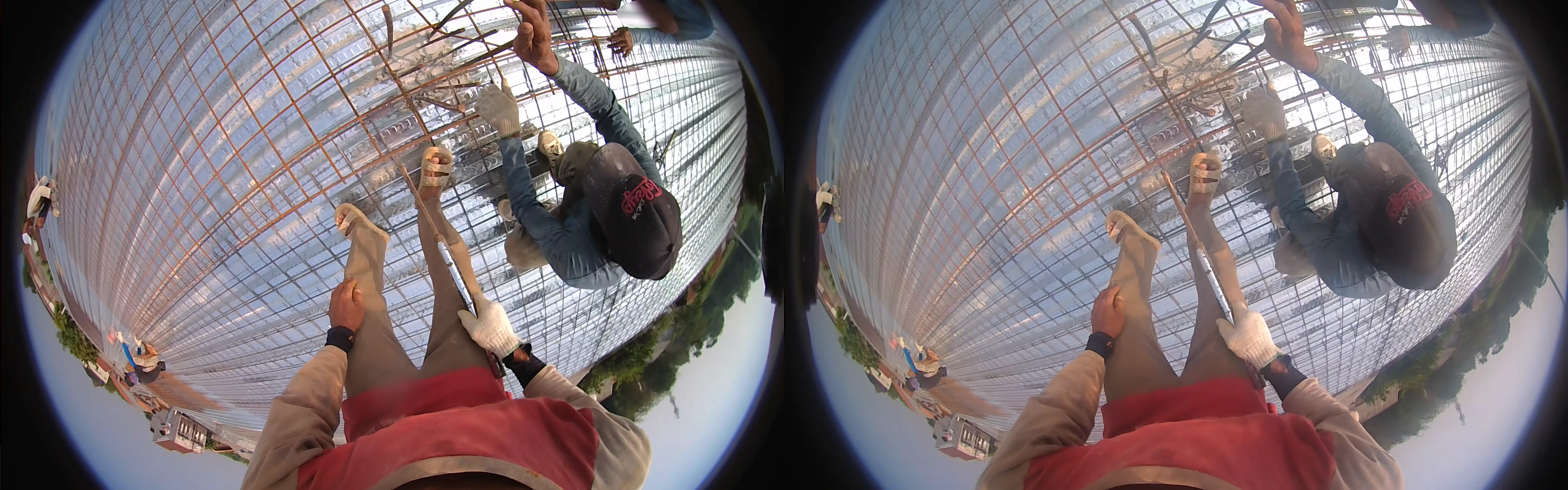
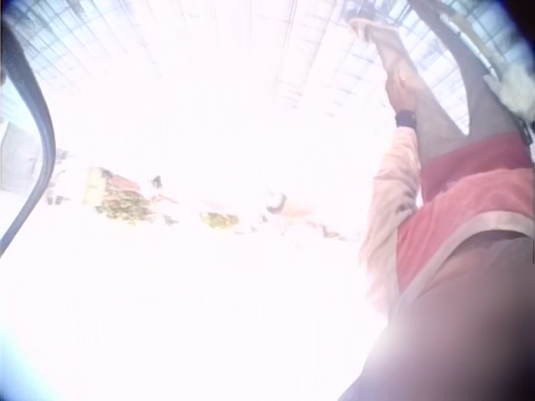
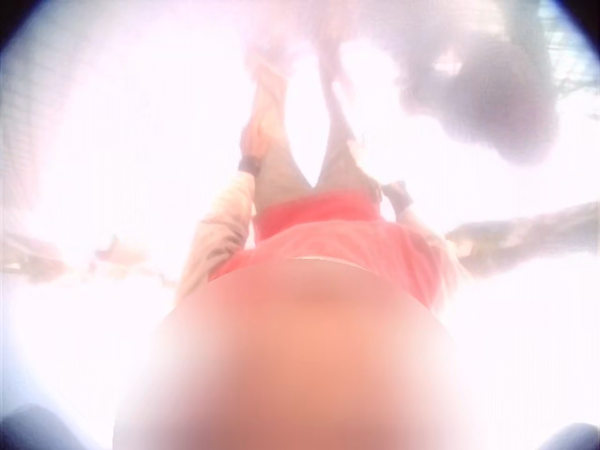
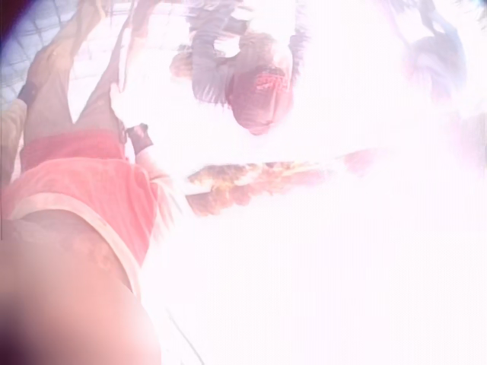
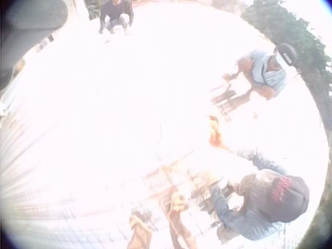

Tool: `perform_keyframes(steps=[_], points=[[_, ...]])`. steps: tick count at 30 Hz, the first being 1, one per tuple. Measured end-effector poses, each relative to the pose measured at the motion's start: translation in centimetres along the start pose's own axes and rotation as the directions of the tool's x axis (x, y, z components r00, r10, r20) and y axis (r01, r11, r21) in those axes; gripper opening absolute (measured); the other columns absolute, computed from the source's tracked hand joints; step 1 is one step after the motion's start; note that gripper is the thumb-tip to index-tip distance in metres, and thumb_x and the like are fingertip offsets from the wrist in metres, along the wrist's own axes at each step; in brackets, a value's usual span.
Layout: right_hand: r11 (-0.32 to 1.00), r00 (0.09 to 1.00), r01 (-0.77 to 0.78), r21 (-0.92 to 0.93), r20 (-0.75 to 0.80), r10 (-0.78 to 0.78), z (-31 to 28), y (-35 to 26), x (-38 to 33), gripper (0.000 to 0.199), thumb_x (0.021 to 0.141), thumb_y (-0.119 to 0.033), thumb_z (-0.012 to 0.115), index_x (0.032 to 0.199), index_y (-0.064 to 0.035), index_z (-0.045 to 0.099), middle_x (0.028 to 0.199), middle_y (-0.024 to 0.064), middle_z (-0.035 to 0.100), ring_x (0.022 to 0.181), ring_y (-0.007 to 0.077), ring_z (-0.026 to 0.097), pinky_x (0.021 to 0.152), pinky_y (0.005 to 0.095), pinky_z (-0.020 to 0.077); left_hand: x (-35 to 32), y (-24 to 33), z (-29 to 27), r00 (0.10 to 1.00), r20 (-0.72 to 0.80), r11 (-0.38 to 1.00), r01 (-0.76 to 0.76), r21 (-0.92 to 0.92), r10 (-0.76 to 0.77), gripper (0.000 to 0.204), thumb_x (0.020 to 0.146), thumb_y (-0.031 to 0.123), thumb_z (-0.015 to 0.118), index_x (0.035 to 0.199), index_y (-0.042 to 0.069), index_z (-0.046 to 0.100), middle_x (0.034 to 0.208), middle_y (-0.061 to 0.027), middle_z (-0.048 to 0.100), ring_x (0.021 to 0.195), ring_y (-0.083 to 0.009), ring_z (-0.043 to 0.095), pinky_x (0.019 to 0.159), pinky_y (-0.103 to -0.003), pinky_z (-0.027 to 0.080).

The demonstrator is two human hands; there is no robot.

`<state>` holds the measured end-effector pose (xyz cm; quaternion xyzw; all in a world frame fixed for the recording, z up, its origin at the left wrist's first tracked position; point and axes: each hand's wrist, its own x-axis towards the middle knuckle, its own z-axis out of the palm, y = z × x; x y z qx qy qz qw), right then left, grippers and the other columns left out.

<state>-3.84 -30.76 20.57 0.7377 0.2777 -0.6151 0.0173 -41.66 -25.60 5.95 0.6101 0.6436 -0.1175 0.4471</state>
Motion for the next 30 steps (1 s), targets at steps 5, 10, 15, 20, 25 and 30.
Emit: perform_keyframes(steps=[5, 10, 15, 20, 25, 30], points=[[0.999, 0.999, 0.029, 0.019, -0.03, -0.029, -1.1, -0.6, -0.1, 0.058, 0.102, -0.031, 0.071, 0.145, 0.0057, 0.061, 0.104, 0.0434, 0.073, 0.106, 0.0631, 0.071, 0.091, 0.0655, 0.0581, 12.4, 8.8, -7.7, 0.945, -0.247, 0.969, -0.239, -0.068, 0.216, 0.038, 0.113, 0.018, 0.061, 0.144, 0.0, 0.073, 0.145, -0.0226, 0.075, 0.134, -0.044, 0.071, 0.118, -0.051, 0.054], [0.998, 0.998, 0.054, 0.013, -0.032, -0.054, -0.3, 2.6, 1.1, 0.059, 0.101, -0.033, 0.072, 0.144, 0.0052, 0.061, 0.1, 0.0426, 0.073, 0.101, 0.0615, 0.073, 0.089, 0.0642, 0.0593, 28.6, 24.1, -17.5, 0.761, -0.552, 0.837, -0.513, -0.19, 0.34, 0.046, 0.117, 0.036, 0.06, 0.149, 0.005, 0.074, 0.149, -0.0215, 0.075, 0.134, -0.0397, 0.073, 0.113, -0.049, 0.057], [0.994, 0.995, 0.085, 0.073, -0.051, -0.082, -1.4, 2.3, 0.8, 0.056, 0.101, -0.033, 0.073, 0.139, 0.0061, 0.064, 0.099, 0.0407, 0.074, 0.098, 0.0598, 0.074, 0.085, 0.0614, 0.0597, 38.9, 34.6, -21.0, 0.677, -0.656, 0.7, -0.644, -0.31, 0.333, 0.063, 0.117, 0.057, 0.054, 0.152, 0.008, 0.073, 0.145, -0.0222, 0.077, 0.132, -0.0403, 0.074, 0.111, -0.05, 0.057], [0.996, 0.996, 0.081, 0.031, -0.041, -0.08, -1.3, 4.3, 1.2, 0.059, 0.101, -0.035, 0.072, 0.141, 0.0065, 0.06, 0.095, 0.042, 0.073, 0.093, 0.0613, 0.073, 0.082, 0.0648, 0.0586, 42.6, 36.4, -18.3, 0.732, -0.593, 0.758, -0.583, -0.292, 0.335, 0.06, 0.118, 0.059, 0.054, 0.152, 0.014, 0.073, 0.142, -0.0187, 0.079, 0.13, -0.0406, 0.074, 0.112, -0.05, 0.056], [0.99, 0.994, 0.083, 0.113, -0.08, -0.074, -1.9, 4.7, 1.3, 0.057, 0.1, -0.034, 0.073, 0.138, 0.0068, 0.062, 0.094, 0.0407, 0.073, 0.093, 0.0615, 0.073, 0.082, 0.0655, 0.058, 42.2, 36.8, -18.3, 0.72, -0.554, 0.743, -0.621, -0.249, 0.417, 0.051, 0.119, 0.054, 0.054, 0.139, 0.016, 0.081, 0.136, -0.0128, 0.083, 0.126, -0.0353, 0.076, 0.107, -0.048, 0.058], [0.994, 0.998, 0.04, 0.101, -0.049, -0.035, -3.0, 3.8, 1.5, 0.051, 0.1, -0.031, 0.075, 0.134, 0.007, 0.066, 0.097, 0.0394, 0.075, 0.098, 0.0592, 0.074, 0.084, 0.0606, 0.0595, 42.4, 36.7, -18.3, 0.721, -0.563, 0.769, -0.601, -0.217, 0.404, 0.046, 0.119, 0.048, 0.056, 0.131, 0.014, 0.084, 0.129, -0.0126, 0.084, 0.12, -0.0322, 0.077, 0.106, -0.045, 0.057]])
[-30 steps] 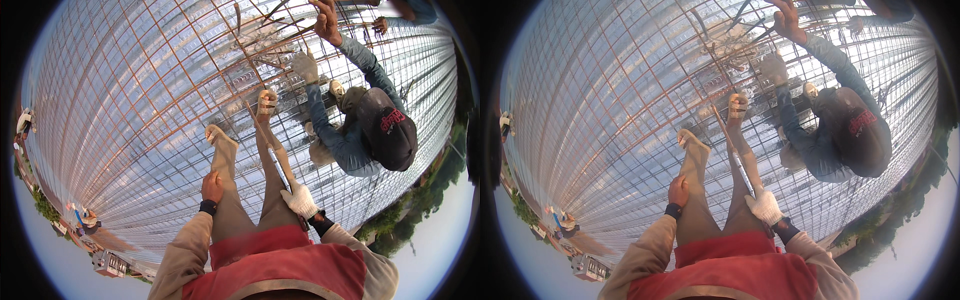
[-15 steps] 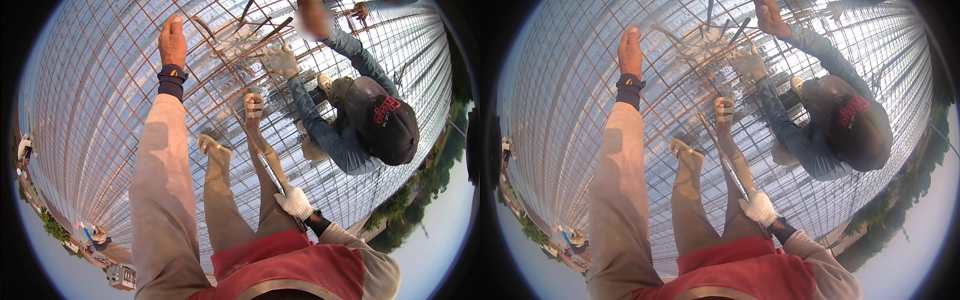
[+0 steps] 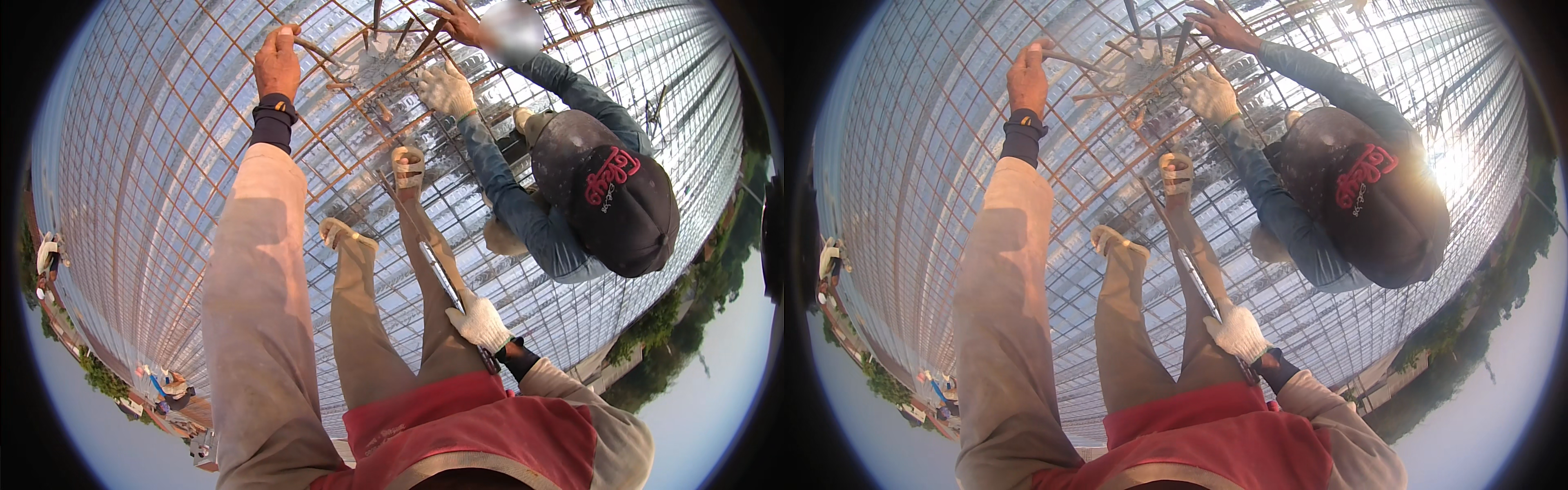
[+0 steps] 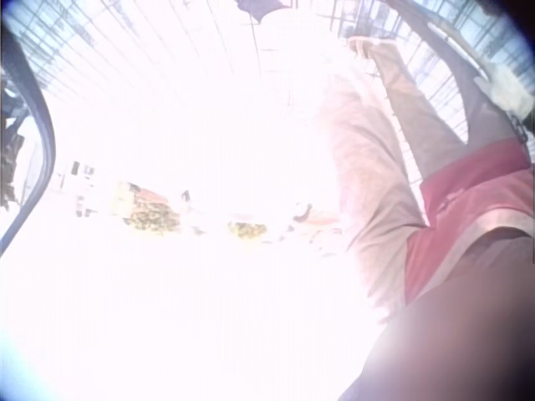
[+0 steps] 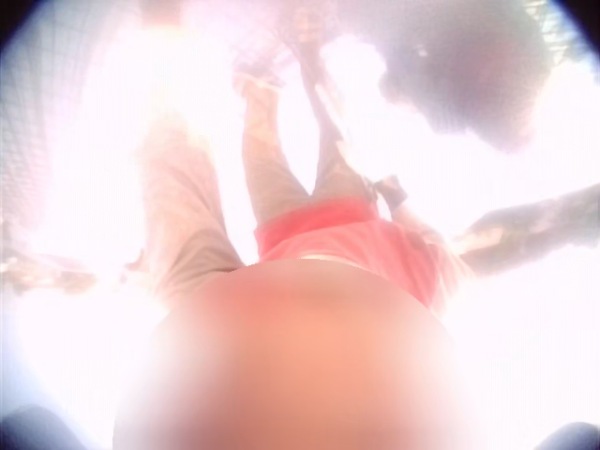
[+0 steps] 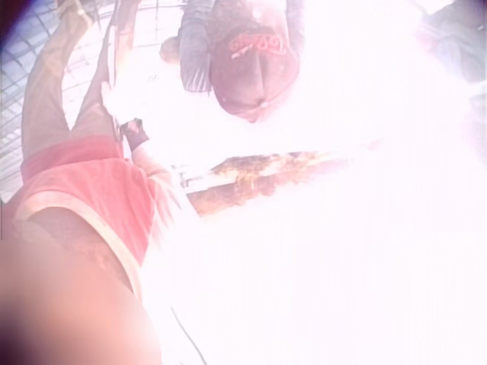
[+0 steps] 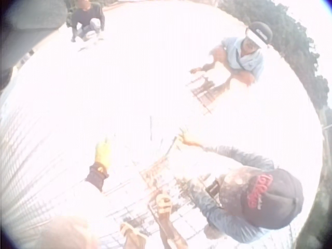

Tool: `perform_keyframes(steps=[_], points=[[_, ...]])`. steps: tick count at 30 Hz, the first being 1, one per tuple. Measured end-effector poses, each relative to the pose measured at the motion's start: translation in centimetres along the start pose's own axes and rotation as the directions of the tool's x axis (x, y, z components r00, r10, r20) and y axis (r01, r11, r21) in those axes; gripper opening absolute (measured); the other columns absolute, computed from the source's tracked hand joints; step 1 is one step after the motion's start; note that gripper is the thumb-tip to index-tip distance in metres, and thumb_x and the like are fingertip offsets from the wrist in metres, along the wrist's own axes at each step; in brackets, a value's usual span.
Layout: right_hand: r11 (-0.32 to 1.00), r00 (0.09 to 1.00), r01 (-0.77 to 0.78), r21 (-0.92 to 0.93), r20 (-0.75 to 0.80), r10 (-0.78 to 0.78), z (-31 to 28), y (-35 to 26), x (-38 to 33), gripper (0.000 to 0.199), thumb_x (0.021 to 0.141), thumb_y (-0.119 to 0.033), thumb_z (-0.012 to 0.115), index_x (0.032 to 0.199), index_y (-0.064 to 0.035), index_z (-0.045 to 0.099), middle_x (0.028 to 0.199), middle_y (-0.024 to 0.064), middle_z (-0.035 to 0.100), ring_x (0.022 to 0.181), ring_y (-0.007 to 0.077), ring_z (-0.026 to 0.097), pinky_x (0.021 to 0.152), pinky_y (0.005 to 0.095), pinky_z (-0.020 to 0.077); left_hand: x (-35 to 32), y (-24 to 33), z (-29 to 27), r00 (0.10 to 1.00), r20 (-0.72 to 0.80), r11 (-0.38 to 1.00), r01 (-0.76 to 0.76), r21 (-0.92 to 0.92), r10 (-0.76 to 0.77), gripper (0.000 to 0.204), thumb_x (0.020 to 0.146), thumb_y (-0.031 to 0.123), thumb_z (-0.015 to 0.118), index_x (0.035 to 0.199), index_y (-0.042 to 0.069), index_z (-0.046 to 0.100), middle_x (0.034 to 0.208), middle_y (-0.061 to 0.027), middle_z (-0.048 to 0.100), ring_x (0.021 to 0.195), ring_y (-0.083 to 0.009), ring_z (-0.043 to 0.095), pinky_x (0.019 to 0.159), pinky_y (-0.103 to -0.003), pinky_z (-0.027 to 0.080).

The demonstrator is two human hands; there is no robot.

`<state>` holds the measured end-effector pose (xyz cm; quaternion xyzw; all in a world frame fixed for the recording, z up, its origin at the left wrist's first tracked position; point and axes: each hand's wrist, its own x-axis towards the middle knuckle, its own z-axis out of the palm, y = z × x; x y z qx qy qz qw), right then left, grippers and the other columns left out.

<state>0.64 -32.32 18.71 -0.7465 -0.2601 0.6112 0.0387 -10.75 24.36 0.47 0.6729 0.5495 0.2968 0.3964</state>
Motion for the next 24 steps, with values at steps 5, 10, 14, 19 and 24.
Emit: perform_keyframes(steps=[5, 10, 14, 19, 24], points=[[0.999, 0.999, 0.037, -0.009, 0.004, -0.037, 0.2, 1.0, 0.2, 0.058, 0.099, -0.035, 0.075, 0.14, 0.0052, 0.063, 0.097, 0.0399, 0.075, 0.096, 0.0604, 0.074, 0.083, 0.0637, 0.0592, 0.2, -0.5, 0.0, 1.0, 0.008, 0.998, -0.022, -0.067, 0.023, 0.045, 0.119, 0.047, 0.056, 0.136, 0.015, 0.084, 0.134, -0.0127, 0.083, 0.127, -0.0336, 0.076, 0.111, -0.045, 0.056], [0.998, 1.0, -0.013, -0.055, 0.028, 0.015, 0.2, 0.5, 0.3, 0.057, 0.1, -0.036, 0.075, 0.139, 0.0042, 0.064, 0.097, 0.0394, 0.075, 0.097, 0.0603, 0.074, 0.084, 0.0635, 0.0594, -1.6, 0.2, -0.1, 0.996, 0.044, 0.995, 0.079, -0.054, -0.076, 0.054, 0.118, 0.043, 0.055, 0.162, 0.012, 0.064, 0.158, -0.0202, 0.07, 0.148, -0.0363, 0.065, 0.123, -0.046, 0.048], [0.999, 0.999, 0.038, -0.018, 0.015, -0.037, 0.1, -0.3, -0.1, 0.053, 0.101, -0.035, 0.075, 0.135, 0.0043, 0.065, 0.097, 0.0393, 0.074, 0.096, 0.0607, 0.074, 0.083, 0.0641, 0.059, -8.3, -3.7, -2.3, 0.965, -0.013, 0.952, 0.257, -0.164, -0.262, 0.068, 0.12, 0.052, 0.049, 0.17, 0.006, 0.052, 0.159, -0.0231, 0.069, 0.151, -0.0416, 0.063, 0.127, -0.052, 0.048], [0.998, 0.999, 0.033, -0.061, 0.011, -0.033, 0.8, -0.9, -0.4, 0.052, 0.101, -0.033, 0.076, 0.133, 0.0049, 0.065, 0.093, 0.0389, 0.073, 0.094, 0.061, 0.073, 0.082, 0.0642, 0.0586, -26.6, -8.8, -4.7, 0.769, 0.105, 0.719, 0.63, -0.296, -0.631, 0.058, 0.121, 0.038, 0.052, 0.164, -0.001, 0.056, 0.158, -0.0248, 0.069, 0.15, -0.0376, 0.065, 0.127, -0.049, 0.049], [0.998, 0.998, 0.055, 0.002, 0.0, -0.055, 2.3, -3.4, -0.6, 0.047, 0.101, -0.031, 0.076, 0.127, 0.0055, 0.066, 0.088, 0.0372, 0.073, 0.092, 0.06, 0.074, 0.081, 0.0627, 0.0586, -43.1, -7.1, -6.9, 0.563, 0.367, 0.539, 0.824, -0.176, -0.74, 0.064, 0.119, 0.052, 0.055, 0.152, -0.002, 0.067, 0.148, -0.0222, 0.075, 0.138, -0.0335, 0.072, 0.112, -0.044, 0.058]])
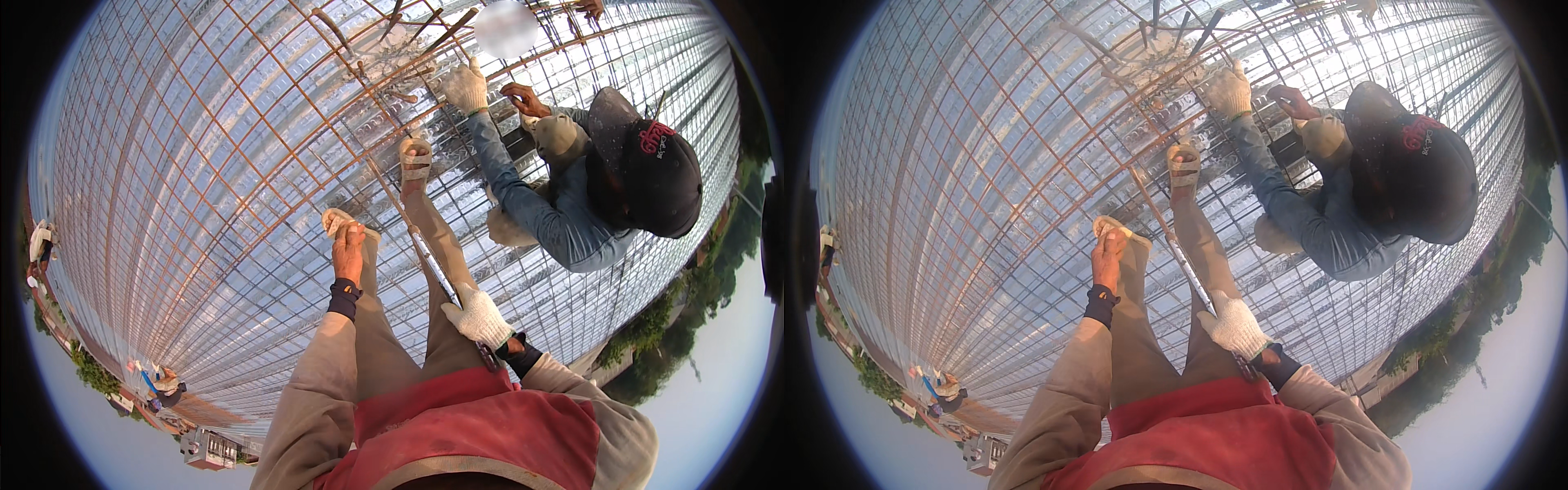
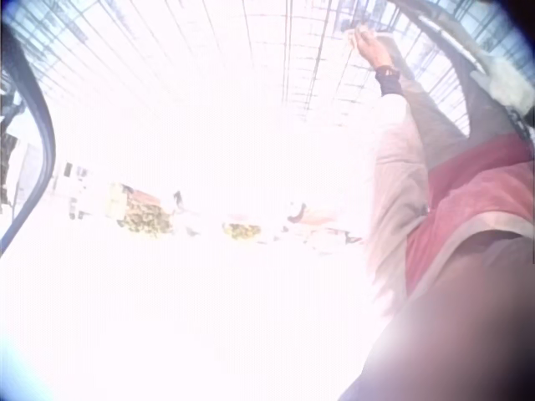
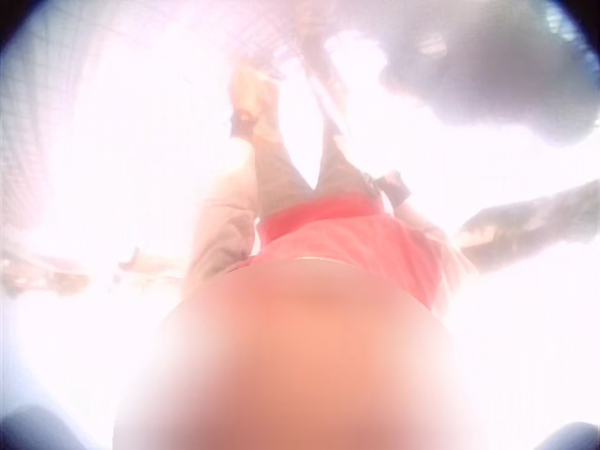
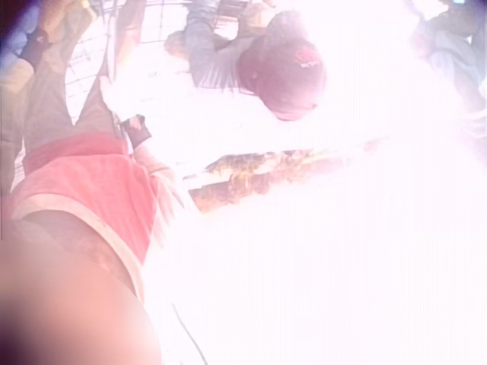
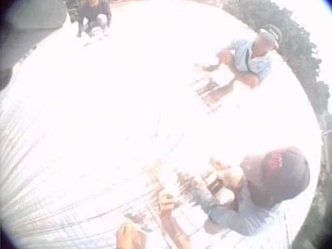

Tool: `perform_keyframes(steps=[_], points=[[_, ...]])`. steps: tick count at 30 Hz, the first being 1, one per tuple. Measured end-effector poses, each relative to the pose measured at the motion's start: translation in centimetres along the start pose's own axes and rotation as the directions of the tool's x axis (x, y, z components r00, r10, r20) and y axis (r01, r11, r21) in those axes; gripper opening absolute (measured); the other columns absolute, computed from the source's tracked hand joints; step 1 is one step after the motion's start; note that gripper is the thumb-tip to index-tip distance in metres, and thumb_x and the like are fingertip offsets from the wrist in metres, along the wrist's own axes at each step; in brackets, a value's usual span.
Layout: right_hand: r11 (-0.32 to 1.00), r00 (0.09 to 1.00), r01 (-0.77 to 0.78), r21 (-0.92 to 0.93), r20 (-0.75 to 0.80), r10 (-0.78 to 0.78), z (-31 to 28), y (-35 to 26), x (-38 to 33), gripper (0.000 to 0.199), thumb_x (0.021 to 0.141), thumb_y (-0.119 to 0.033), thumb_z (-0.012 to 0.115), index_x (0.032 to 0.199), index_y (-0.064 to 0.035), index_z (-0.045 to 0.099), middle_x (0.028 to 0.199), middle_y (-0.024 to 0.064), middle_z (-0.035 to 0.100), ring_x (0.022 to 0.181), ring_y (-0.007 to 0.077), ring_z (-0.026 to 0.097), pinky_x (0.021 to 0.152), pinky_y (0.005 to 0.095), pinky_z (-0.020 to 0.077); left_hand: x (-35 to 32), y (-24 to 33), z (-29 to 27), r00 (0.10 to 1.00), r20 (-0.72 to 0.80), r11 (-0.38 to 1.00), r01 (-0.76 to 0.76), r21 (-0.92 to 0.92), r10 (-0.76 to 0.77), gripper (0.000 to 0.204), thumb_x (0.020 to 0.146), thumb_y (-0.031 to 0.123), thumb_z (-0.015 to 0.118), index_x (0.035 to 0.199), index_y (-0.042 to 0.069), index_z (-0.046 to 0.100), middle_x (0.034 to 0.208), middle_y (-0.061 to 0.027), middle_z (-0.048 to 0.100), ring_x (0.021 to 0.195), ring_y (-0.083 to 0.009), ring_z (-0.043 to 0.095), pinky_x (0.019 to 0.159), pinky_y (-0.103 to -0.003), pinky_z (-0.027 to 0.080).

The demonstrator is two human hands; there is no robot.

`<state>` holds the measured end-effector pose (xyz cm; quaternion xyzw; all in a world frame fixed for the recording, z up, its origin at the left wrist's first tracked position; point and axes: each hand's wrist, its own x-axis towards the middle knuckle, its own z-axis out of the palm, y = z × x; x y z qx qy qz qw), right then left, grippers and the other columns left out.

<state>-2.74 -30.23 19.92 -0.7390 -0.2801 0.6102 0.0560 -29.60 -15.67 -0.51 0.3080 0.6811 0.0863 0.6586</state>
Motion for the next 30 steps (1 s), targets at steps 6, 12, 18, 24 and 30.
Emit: perform_keyframes(steps=[6, 12, 18, 24, 30], points=[[0.999, 0.997, -0.01, 0.044, 0.072, 0.007, 3.6, -3.6, 0.2, 0.04, 0.102, -0.03, 0.076, 0.12, 0.0047, 0.065, 0.088, 0.0366, 0.073, 0.093, 0.0588, 0.074, 0.079, 0.0602, 0.0586, -7.8, -1.9, 1.4, 0.966, 0.185, 0.963, 0.214, -0.163, -0.183, 0.078, 0.116, 0.064, 0.058, 0.153, -0.004, 0.064, 0.144, -0.022, 0.077, 0.132, -0.0327, 0.075, 0.11, -0.044, 0.06], [0.998, 0.981, 0.019, 0.059, 0.191, -0.03, 8.3, -6.6, -0.2, 0.043, 0.102, -0.033, 0.073, 0.122, 0.0051, 0.069, 0.098, 0.0383, 0.074, 0.1, 0.0577, 0.075, 0.085, 0.0604, 0.0592, -8.6, -0.9, 0.4, 0.971, 0.167, 0.914, 0.22, -0.34, -0.172, 0.084, 0.113, 0.062, 0.065, 0.16, -0.007, 0.053, 0.147, -0.026, 0.074, 0.127, -0.0346, 0.077, 0.106, -0.049, 0.064], [0.999, 0.953, -0.032, 0.028, 0.302, 0.022, 11.7, -8.5, -0.1, 0.05, 0.103, -0.04, 0.07, 0.126, 0.0046, 0.069, 0.1, 0.0381, 0.077, 0.101, 0.055, 0.078, 0.089, 0.0599, 0.0599, -8.6, -3.5, -3.7, 0.965, 0.093, 0.865, 0.261, -0.429, -0.245, 0.055, 0.112, 0.046, 0.071, 0.131, -0.005, 0.065, 0.114, -0.0238, 0.083, 0.103, -0.0362, 0.084, 0.098, -0.047, 0.068], [0.998, 0.94, -0.055, -0.017, 0.335, 0.057, 14.5, -8.3, -0.7, 0.042, 0.105, -0.035, 0.07, 0.124, 0.0017, 0.07, 0.089, 0.0264, 0.077, 0.083, 0.0404, 0.08, 0.077, 0.0512, 0.0611, -9.7, -5.3, -6.8, 0.958, 0.082, 0.861, 0.284, -0.422, -0.275, 0.047, 0.112, 0.044, 0.07, 0.127, 0.0, 0.063, 0.111, -0.0231, 0.083, 0.1, -0.0352, 0.084, 0.094, -0.047, 0.069], [0.983, 0.878, -0.157, 0.092, 0.47, 0.096, 14.3, -10.7, -2.8, 0.05, 0.104, -0.038, 0.067, 0.133, 0.0033, 0.067, 0.081, 0.0179, 0.076, 0.071, 0.0292, 0.078, 0.069, 0.046, 0.0607, -9.3, -6.6, -10.2, 0.963, 0.064, 0.835, 0.258, -0.486, -0.26, 0.038, 0.111, 0.038, 0.072, 0.123, 0.003, 0.06, 0.105, -0.0223, 0.081, 0.098, -0.0366, 0.083, 0.094, -0.047, 0.07]])
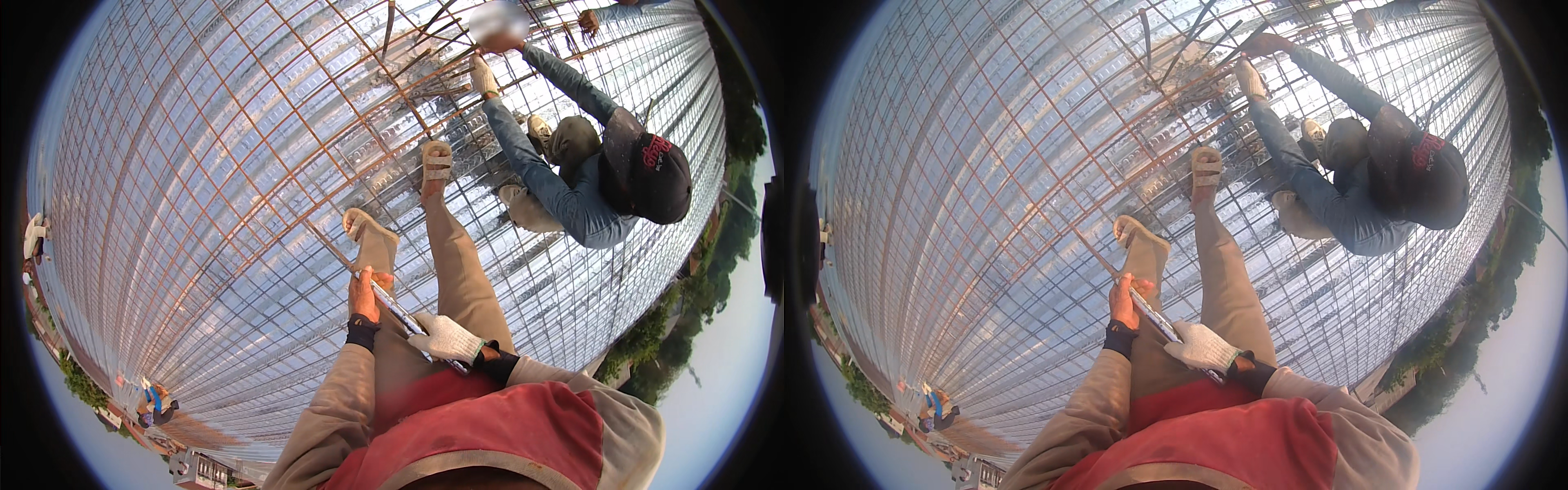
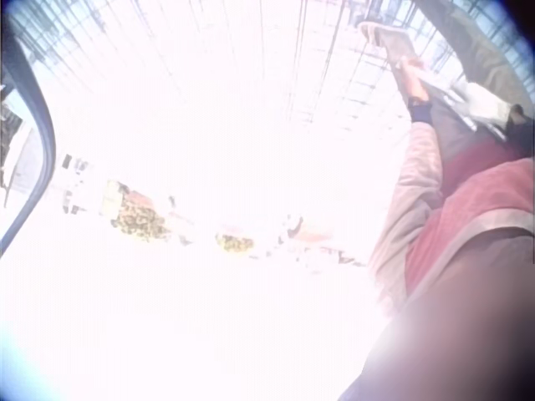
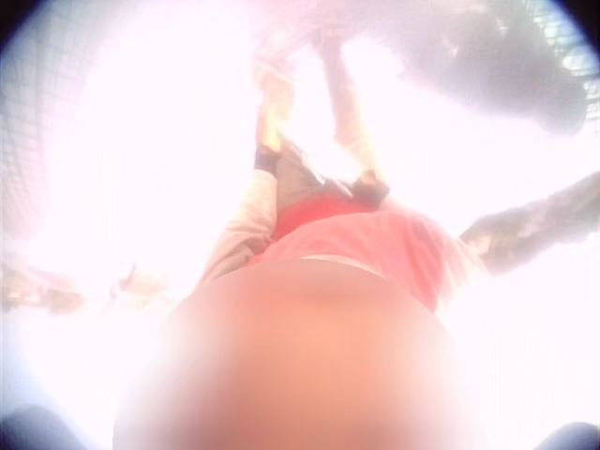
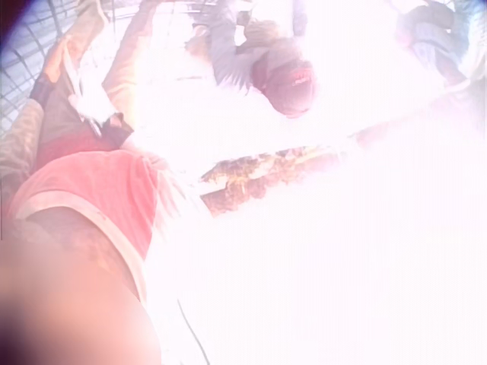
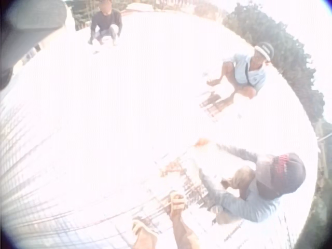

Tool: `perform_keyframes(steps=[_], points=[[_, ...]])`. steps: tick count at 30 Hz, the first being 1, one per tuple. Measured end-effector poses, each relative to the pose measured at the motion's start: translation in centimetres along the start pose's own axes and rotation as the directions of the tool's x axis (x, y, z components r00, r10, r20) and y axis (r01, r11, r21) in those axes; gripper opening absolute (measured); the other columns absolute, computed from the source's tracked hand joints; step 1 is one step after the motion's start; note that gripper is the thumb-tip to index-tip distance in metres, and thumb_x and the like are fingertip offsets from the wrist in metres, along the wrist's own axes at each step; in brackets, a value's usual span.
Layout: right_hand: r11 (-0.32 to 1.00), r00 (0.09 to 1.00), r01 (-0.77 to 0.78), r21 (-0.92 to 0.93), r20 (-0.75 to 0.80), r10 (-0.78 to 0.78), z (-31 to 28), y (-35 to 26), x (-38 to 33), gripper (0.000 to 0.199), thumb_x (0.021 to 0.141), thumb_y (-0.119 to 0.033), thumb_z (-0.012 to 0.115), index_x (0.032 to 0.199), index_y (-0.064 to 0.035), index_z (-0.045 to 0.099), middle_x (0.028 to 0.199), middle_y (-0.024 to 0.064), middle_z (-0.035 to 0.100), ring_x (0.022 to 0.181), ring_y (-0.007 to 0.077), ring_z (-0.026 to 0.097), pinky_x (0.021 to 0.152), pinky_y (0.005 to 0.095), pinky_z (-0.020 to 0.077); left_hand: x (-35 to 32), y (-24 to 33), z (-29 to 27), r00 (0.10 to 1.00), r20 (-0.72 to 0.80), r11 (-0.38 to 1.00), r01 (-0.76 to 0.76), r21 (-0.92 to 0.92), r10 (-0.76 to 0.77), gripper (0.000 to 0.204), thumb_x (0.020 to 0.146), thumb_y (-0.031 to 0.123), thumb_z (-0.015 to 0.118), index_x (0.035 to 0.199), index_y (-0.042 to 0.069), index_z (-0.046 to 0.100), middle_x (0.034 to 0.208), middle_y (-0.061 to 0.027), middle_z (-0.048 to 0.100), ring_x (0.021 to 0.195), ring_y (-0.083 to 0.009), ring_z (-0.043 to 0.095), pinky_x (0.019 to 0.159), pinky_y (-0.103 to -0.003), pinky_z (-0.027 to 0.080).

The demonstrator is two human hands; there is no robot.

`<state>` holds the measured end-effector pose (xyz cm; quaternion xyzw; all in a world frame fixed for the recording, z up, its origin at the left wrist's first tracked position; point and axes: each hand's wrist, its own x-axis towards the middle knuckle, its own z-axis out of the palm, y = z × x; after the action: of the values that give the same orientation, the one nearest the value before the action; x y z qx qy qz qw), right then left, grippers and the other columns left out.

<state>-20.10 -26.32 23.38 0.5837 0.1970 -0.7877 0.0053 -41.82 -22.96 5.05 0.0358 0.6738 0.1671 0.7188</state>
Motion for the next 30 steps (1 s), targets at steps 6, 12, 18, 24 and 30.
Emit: perform_keyframes(steps=[6, 12, 18, 24, 30], points=[[0.997, 0.999, -0.047, 0.064, 0.025, 0.045, 1.3, 0.1, -1.1, 0.05, 0.106, -0.037, 0.067, 0.137, 0.003, 0.066, 0.08, 0.0121, 0.073, 0.065, 0.0216, 0.073, 0.065, 0.0409, 0.0589, 0.2, 0.0, -0.7, 1.0, -0.019, 0.999, -0.009, -0.051, 0.008, 0.043, 0.11, 0.039, 0.071, 0.123, -0.001, 0.064, 0.098, -0.0187, 0.083, 0.089, -0.0309, 0.083, 0.082, -0.041, 0.068], [0.994, 0.999, -0.043, 0.102, -0.009, 0.044, 2.6, 0.5, -1.3, 0.035, 0.108, -0.033, 0.069, 0.12, 0.0001, 0.067, 0.076, 0.0084, 0.069, 0.062, 0.0172, 0.069, 0.06, 0.0377, 0.0556, 0.6, -0.7, -1.2, 0.998, 0.05, 0.994, -0.041, -0.097, 0.046, 0.04, 0.111, 0.036, 0.071, 0.124, 0.0, 0.063, 0.097, -0.0196, 0.083, 0.091, -0.0322, 0.083, 0.083, -0.042, 0.067], [0.994, 0.998, -0.067, 0.083, 0.003, 0.067, 3.0, 0.5, -1.0, 0.053, 0.108, -0.037, 0.068, 0.143, 0.0029, 0.066, 0.081, 0.011, 0.072, 0.067, 0.0206, 0.072, 0.066, 0.0407, 0.0584, 0.7, -0.1, -1.1, 0.997, 0.058, 0.997, -0.036, -0.067, 0.04, 0.04, 0.112, 0.037, 0.072, 0.125, 0.001, 0.062, 0.096, -0.0188, 0.083, 0.09, -0.0312, 0.083, 0.081, -0.042, 0.065], [0.99, 0.998, -0.056, 0.133, -0.018, 0.059, 3.6, 1.0, -0.7, 0.052, 0.107, -0.036, 0.069, 0.141, 0.0039, 0.066, 0.08, 0.0108, 0.072, 0.066, 0.0203, 0.072, 0.066, 0.0404, 0.0575, 0.6, 0.9, -0.9, 0.999, 0.052, 0.999, -0.001, -0.054, 0.004, 0.036, 0.109, 0.033, 0.075, 0.117, 0.001, 0.061, 0.098, -0.0192, 0.078, 0.096, -0.037, 0.081, 0.098, -0.05, 0.07], [0.986, 0.999, -0.041, 0.163, -0.02, 0.045, 3.8, 0.8, -0.9, 0.049, 0.108, -0.034, 0.069, 0.138, 0.0047, 0.065, 0.079, 0.0103, 0.072, 0.066, 0.0195, 0.072, 0.065, 0.04, 0.0569, 0.8, 1.6, -1.0, 0.998, 0.062, 1.0, -0.003, -0.013, 0.004, 0.036, 0.108, 0.032, 0.075, 0.117, 0.001, 0.06, 0.097, -0.0196, 0.077, 0.097, -0.0367, 0.081, 0.098, -0.049, 0.07]])
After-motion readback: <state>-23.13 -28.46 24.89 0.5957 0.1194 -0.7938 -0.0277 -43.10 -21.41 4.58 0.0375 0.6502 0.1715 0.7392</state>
